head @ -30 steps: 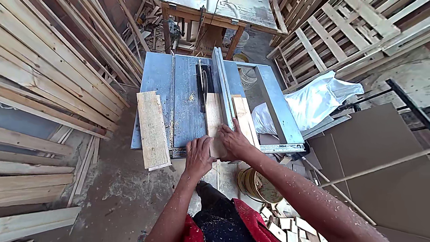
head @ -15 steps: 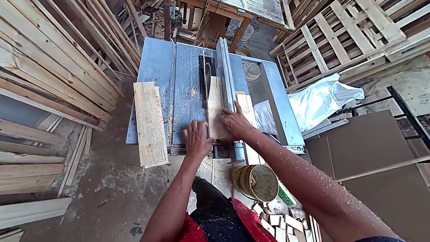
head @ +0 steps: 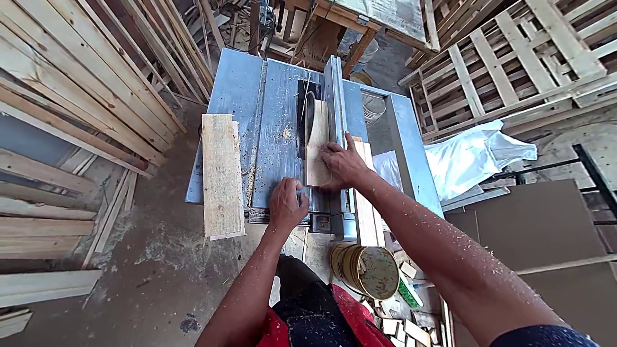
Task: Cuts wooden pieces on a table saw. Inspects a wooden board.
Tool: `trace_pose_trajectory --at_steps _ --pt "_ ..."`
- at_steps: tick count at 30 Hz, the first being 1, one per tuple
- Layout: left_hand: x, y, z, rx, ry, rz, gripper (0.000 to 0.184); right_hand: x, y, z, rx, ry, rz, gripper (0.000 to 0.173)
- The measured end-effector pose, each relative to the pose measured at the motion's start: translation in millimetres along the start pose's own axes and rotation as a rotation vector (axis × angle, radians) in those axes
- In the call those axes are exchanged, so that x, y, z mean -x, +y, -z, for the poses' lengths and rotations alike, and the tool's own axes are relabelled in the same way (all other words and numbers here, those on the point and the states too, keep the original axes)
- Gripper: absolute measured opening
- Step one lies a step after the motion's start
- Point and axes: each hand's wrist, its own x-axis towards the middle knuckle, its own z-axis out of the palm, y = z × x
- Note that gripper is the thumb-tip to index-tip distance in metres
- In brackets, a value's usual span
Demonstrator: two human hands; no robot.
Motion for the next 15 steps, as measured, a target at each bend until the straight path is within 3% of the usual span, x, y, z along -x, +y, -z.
trace_pose_trajectory --at_steps 15 --pt "2 -1 1 0.035 0.015 -0.002 0.008 -45 34 8 0.023 -0.023 -0.018 0.117"
